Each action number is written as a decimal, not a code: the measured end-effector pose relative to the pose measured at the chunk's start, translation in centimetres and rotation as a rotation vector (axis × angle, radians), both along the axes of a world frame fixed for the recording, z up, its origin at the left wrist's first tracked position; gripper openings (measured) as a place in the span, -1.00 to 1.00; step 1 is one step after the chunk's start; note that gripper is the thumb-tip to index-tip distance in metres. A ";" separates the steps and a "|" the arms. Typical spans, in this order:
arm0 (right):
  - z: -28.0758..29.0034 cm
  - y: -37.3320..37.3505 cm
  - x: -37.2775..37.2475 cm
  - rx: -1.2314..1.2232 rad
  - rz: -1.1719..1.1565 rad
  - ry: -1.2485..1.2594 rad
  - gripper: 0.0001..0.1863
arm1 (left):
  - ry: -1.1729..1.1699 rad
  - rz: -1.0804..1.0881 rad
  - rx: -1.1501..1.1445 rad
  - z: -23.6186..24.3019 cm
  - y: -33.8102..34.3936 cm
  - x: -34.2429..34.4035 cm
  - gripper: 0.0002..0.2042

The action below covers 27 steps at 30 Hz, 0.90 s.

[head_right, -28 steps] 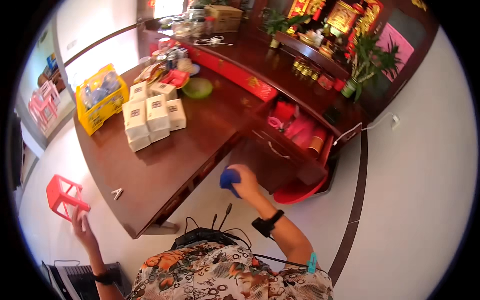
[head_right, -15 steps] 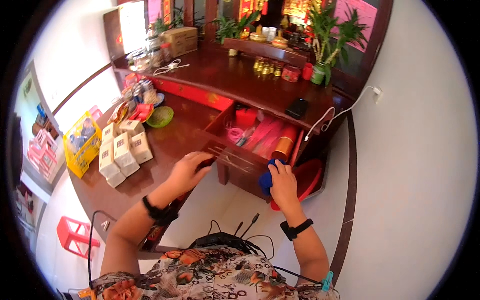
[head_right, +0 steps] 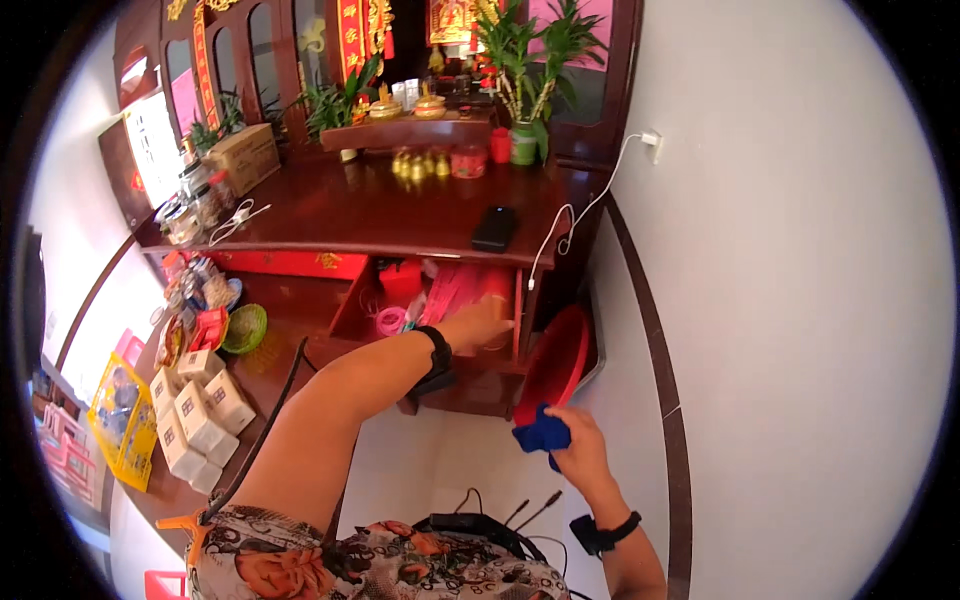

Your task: The person wipes a wooden altar surface with a cloth and removes items from a drawer to wipe them, including a cylinder, several plastic packets, and a small red box containing money.

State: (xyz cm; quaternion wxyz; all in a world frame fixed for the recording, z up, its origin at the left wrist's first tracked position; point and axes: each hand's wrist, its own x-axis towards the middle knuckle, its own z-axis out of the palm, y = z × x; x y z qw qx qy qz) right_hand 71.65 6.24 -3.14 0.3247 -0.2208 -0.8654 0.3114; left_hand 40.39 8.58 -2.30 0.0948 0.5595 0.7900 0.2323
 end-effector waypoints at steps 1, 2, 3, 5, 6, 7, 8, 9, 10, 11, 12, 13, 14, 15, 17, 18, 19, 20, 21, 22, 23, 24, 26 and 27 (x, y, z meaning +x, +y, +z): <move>-0.2 -0.4 0.5 0.006 -0.018 0.001 -0.49 | 0.053 -0.080 -0.020 -0.1 0.8 -0.2 -0.49; -0.5 -0.7 0.9 -0.025 -0.037 0.010 -0.48 | 0.054 -0.098 -0.013 -0.2 1.8 -0.5 -0.49; -0.7 -0.9 1.3 -0.056 -0.051 0.020 -0.48 | -0.009 -0.124 -0.073 -0.3 2.7 -1.0 -0.50; -0.5 -1.9 -0.3 -0.076 0.011 0.046 -0.47 | 0.016 -0.156 -0.148 -3.4 2.9 -6.5 -0.50; -0.6 -1.9 -0.2 -0.094 0.007 0.051 -0.46 | 0.086 -0.243 -0.155 -3.3 3.6 -6.9 -0.48; -0.7 -1.9 -0.1 -0.114 0.010 0.057 -0.45 | 0.153 -0.323 -0.157 -3.2 4.0 -7.3 -0.46; -0.8 -2.0 -0.2 -0.118 0.013 0.058 -0.45 | 0.072 -0.213 -0.195 -3.7 3.7 -7.3 -0.44; -0.8 -2.0 -0.5 -0.130 0.035 0.059 -0.45 | -0.009 -0.094 -0.227 -4.1 3.0 -7.5 -0.42; -1.3 -1.0 1.3 -0.142 -0.023 0.040 -0.45 | -0.100 -0.055 -0.257 -2.1 4.1 -2.8 -0.40; -1.2 -0.8 1.2 -0.143 -0.020 0.045 -0.45 | -0.096 -0.052 -0.258 -1.2 3.3 -2.0 -0.40; -1.2 -0.7 0.8 -0.119 -0.003 0.049 -0.48 | -0.071 0.039 -0.324 -0.9 2.3 -1.6 -0.39; -1.3 -0.5 0.4 -0.096 0.010 0.053 -0.52 | -0.048 0.129 -0.391 -0.7 1.7 -1.3 -0.37; -1.6 -0.3 0.2 -0.100 0.014 0.055 -0.52 | -0.046 0.133 -0.396 -0.4 1.5 -1.1 -0.37; -1.9 -0.4 -0.1 -0.089 0.035 0.072 -0.52 | 0.061 0.132 -0.275 -0.4 0.9 -0.8 -0.36; -2.2 -0.3 -0.1 -0.087 0.058 0.086 -0.52 | 0.167 0.131 -0.165 -0.5 1.0 -0.6 -0.35; -1.8 -0.5 -0.2 -0.127 0.075 0.078 -0.50 | 0.108 0.202 -0.236 0.0 1.2 -1.3 -0.37; -1.8 -0.4 -0.1 -0.164 0.077 0.069 -0.47 | 0.049 0.259 -0.304 0.4 1.8 -1.7 -0.39; -1.9 -0.3 0.1 -0.171 0.077 0.070 -0.47 | 0.131 0.139 -0.347 0.6 1.4 -2.3 -0.43; -1.9 -0.1 0.2 -0.179 0.079 0.069 -0.47 | 0.135 0.143 -0.350 -0.2 1.0 -3.5 -0.43; -1.9 -0.1 0.2 -0.187 0.091 0.070 -0.47 | 0.169 0.097 -0.345 -1.4 0.5 -5.4 -0.55; -2.0 0.0 0.4 -0.188 0.097 0.074 -0.47 | 0.202 0.042 -0.340 -2.1 0.2 -6.4 -0.65; -2.3 0.5 1.1 -0.168 0.076 0.062 -0.46 | 0.035 0.124 -0.233 -2.0 0.3 -6.1 -0.70; -2.2 0.5 0.8 -0.143 0.087 0.071 -0.45 | 0.186 -0.095 -0.246 -2.4 -1.0 -8.6 -0.68; -2.3 0.5 0.9 -0.194 0.094 0.072 -0.44 | 0.322 -0.336 -0.264 -2.3 -1.2 -8.9 -0.66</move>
